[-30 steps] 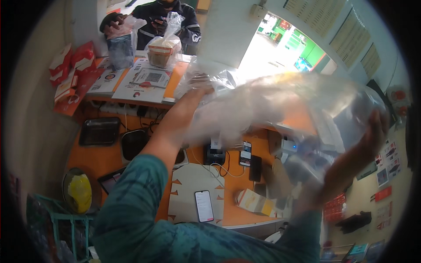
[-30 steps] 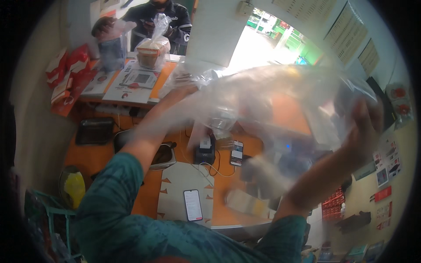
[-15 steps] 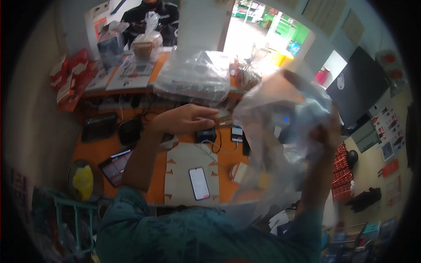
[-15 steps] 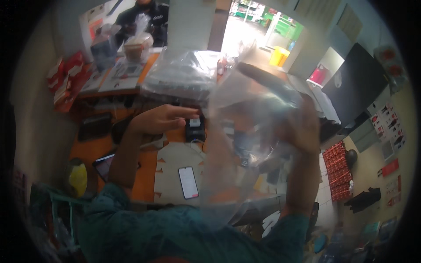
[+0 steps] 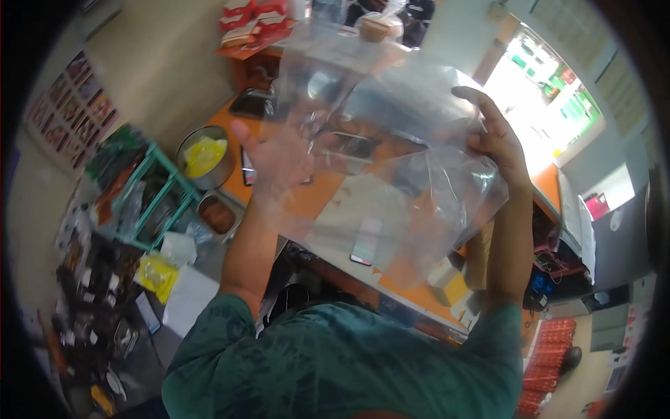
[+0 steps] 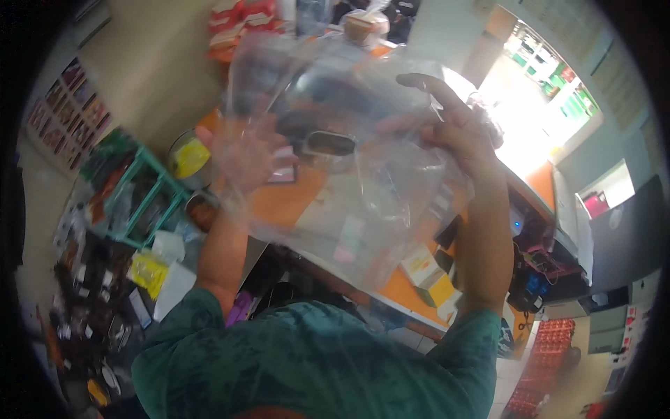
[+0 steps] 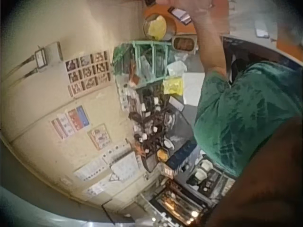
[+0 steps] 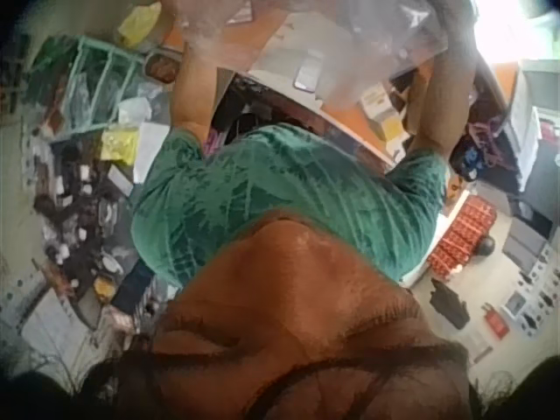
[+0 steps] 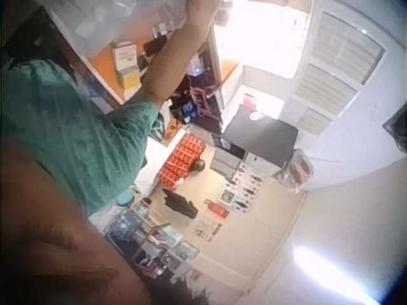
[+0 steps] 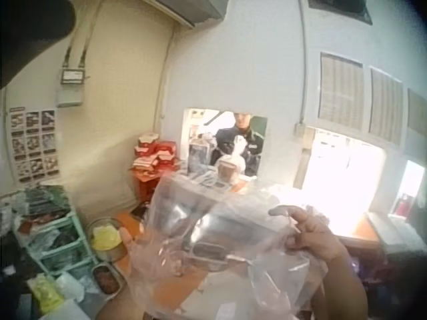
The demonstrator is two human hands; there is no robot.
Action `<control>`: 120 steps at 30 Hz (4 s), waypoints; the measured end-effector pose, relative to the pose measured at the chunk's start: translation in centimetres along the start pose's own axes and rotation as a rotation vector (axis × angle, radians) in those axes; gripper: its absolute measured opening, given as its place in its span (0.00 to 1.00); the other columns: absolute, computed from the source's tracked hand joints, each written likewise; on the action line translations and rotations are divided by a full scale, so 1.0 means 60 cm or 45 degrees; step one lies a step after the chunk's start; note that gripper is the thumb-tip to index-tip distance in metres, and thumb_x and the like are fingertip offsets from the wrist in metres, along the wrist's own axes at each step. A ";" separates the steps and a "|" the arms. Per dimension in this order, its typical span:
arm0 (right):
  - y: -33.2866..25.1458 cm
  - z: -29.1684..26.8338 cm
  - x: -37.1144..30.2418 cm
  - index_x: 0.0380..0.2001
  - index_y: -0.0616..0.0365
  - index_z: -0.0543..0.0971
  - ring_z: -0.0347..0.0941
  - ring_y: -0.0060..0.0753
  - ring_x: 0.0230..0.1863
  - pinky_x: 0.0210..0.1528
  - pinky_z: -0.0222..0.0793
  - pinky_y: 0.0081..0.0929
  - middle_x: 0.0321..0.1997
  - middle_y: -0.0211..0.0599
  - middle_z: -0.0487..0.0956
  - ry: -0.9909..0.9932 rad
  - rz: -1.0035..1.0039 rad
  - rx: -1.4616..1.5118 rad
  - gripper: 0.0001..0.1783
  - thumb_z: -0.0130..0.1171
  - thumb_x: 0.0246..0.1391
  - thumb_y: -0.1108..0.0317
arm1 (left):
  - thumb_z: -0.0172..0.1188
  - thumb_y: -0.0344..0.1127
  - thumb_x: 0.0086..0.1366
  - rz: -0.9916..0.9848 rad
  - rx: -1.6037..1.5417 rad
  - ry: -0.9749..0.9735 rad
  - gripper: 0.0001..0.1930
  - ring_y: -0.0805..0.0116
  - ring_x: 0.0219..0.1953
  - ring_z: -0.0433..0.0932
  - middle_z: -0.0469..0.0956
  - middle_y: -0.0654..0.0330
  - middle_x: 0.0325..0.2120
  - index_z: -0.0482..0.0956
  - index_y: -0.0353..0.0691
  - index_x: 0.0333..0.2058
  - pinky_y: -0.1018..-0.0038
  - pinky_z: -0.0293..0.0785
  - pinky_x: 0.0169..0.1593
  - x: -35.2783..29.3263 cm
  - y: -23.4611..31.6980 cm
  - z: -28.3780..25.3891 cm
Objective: The person assembles food boxes and packs them into plastic bags, including adding spoons and securing the bags with tape.
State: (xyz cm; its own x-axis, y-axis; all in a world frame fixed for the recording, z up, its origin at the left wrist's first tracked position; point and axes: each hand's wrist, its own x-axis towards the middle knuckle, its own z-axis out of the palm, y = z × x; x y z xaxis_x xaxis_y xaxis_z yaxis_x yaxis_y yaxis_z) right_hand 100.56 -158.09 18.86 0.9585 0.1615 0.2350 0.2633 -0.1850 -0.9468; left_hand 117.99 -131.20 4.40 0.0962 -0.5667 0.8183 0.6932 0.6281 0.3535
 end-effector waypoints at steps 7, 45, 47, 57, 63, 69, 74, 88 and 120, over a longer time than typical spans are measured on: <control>0.261 0.145 -0.079 0.54 0.58 0.71 0.76 0.21 0.41 0.38 0.75 0.18 0.45 0.33 0.77 0.596 -0.265 0.910 0.19 0.45 0.65 0.61 | 0.34 0.84 0.51 0.049 -0.448 0.833 0.58 0.44 0.68 0.49 0.51 0.45 0.67 0.49 0.39 0.67 0.49 0.38 0.69 -0.215 -0.122 0.118; 0.406 0.701 -0.521 0.41 0.56 0.73 0.74 0.23 0.30 0.29 0.68 0.16 0.33 0.34 0.78 0.571 1.237 1.039 0.07 0.52 0.61 0.68 | 0.53 0.38 0.69 -0.167 1.351 2.114 0.15 0.80 0.08 0.60 0.66 0.68 0.08 0.78 0.36 0.25 0.79 0.55 0.14 -0.614 -0.212 0.392; 0.408 0.693 -0.519 0.39 0.57 0.76 0.75 0.22 0.29 0.28 0.68 0.16 0.31 0.34 0.80 0.387 1.415 0.747 0.09 0.54 0.61 0.64 | 0.56 0.37 0.68 -0.125 1.415 2.145 0.14 0.80 0.08 0.61 0.69 0.68 0.10 0.78 0.35 0.25 0.79 0.56 0.14 -0.602 -0.197 0.403; 0.318 0.583 -0.440 0.34 0.65 0.78 0.79 0.38 0.26 0.31 0.72 0.29 0.26 0.47 0.80 -0.011 0.801 -0.925 0.15 0.61 0.54 0.61 | 0.49 0.39 0.71 -0.485 1.350 1.969 0.19 0.81 0.15 0.69 0.71 0.66 0.10 0.80 0.33 0.26 0.82 0.64 0.19 -0.590 -0.218 0.416; 0.311 0.615 -0.350 0.36 0.65 0.76 0.78 0.32 0.27 0.32 0.73 0.26 0.26 0.41 0.80 0.239 0.472 -0.313 0.13 0.64 0.51 0.67 | 0.54 0.47 0.68 -0.742 1.389 2.128 0.22 0.79 0.12 0.68 0.71 0.67 0.10 0.79 0.33 0.23 0.81 0.62 0.18 -0.554 -0.230 0.429; 0.357 0.668 -0.302 0.42 0.61 0.75 0.77 0.26 0.28 0.31 0.72 0.24 0.37 0.40 0.79 0.055 0.148 0.063 0.16 0.65 0.50 0.71 | 0.41 0.40 0.73 -0.523 1.641 2.082 0.22 0.77 0.21 0.70 0.72 0.63 0.16 0.77 0.32 0.26 0.78 0.67 0.31 -0.500 -0.253 0.428; 0.407 0.641 -0.284 0.43 0.60 0.75 0.75 0.25 0.26 0.30 0.71 0.24 0.33 0.37 0.77 -0.240 0.209 -0.002 0.17 0.65 0.50 0.71 | 0.56 0.39 0.67 -0.359 1.331 2.389 0.14 0.82 0.13 0.66 0.77 0.63 0.17 0.80 0.33 0.30 0.83 0.62 0.18 -0.493 -0.267 0.431; 0.451 0.564 -0.256 0.37 0.64 0.77 0.78 0.33 0.29 0.32 0.73 0.27 0.32 0.42 0.79 -0.456 0.187 0.299 0.13 0.65 0.51 0.67 | 0.52 0.39 0.70 -0.121 1.279 2.551 0.16 0.79 0.19 0.73 0.77 0.60 0.19 0.79 0.31 0.30 0.82 0.68 0.23 -0.453 -0.368 0.385; 0.475 0.556 -0.221 0.33 0.60 0.72 0.67 0.17 0.22 0.24 0.63 0.19 0.22 0.29 0.73 -0.824 0.463 0.644 0.09 0.60 0.58 0.67 | 0.56 0.33 0.67 -0.197 1.271 2.568 0.12 0.84 0.18 0.66 0.74 0.66 0.17 0.77 0.39 0.23 0.84 0.61 0.22 -0.453 -0.381 0.402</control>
State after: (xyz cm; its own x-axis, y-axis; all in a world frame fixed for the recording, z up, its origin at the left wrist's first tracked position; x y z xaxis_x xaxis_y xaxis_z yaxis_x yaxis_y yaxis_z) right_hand 91.70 -133.15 -18.59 0.6838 0.7192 -0.1233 -0.2705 0.0928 -0.9582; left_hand 82.31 -117.26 -15.00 0.9108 0.1543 -0.3828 0.3602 0.1557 0.9198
